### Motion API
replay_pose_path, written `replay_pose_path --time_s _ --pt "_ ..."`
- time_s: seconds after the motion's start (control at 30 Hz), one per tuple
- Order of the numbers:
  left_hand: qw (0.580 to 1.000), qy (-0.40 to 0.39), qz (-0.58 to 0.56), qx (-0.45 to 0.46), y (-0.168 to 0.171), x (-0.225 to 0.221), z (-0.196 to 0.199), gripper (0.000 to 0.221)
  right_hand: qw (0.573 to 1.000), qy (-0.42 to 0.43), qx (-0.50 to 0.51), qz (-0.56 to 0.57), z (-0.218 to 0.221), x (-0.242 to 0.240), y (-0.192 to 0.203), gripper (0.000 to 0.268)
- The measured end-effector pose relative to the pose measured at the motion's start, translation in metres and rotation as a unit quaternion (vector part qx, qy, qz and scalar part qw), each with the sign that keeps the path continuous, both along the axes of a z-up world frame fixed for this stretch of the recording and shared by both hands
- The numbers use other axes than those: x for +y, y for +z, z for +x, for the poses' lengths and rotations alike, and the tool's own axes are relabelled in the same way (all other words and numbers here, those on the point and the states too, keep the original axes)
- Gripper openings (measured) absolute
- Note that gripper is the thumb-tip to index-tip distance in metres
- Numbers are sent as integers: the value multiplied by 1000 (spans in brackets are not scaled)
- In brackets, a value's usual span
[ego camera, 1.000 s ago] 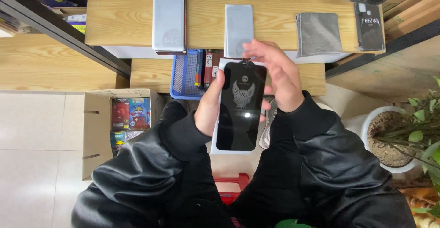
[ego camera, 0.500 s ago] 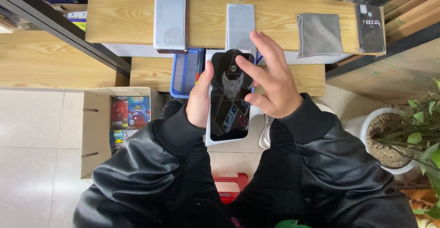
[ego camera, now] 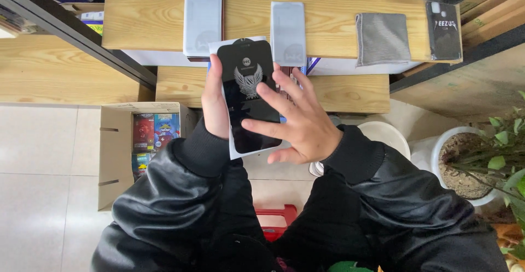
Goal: Inspecting and cleaning mobile phone screen protectors by removing them from and returning them to their protective sleeves.
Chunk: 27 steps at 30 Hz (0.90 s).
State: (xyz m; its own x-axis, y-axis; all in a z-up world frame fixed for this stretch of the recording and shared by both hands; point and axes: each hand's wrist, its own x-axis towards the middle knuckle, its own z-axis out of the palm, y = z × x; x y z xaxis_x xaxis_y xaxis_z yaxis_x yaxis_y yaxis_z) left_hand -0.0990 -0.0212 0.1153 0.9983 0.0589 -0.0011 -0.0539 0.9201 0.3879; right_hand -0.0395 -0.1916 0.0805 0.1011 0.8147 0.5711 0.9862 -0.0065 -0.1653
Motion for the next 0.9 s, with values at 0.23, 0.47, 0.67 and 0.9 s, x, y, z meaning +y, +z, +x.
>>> replay_pose_path --time_s 0.23,0.47,0.67,0.9 --pt "996 -81 16 -23 -1 7 3 78 997 69 -22 14 -11 6 8 65" --pt "998 -54 -1 12 -3 5 2 76 996 82 -38 -1 -10 7 9 62" --pt "997 -65 -43 -24 -12 -1 0 64 999 22 -46 -8 1 1 3 62" --pt "997 -54 19 44 -15 -13 -4 61 998 -52 -7 29 13 -3 1 64"
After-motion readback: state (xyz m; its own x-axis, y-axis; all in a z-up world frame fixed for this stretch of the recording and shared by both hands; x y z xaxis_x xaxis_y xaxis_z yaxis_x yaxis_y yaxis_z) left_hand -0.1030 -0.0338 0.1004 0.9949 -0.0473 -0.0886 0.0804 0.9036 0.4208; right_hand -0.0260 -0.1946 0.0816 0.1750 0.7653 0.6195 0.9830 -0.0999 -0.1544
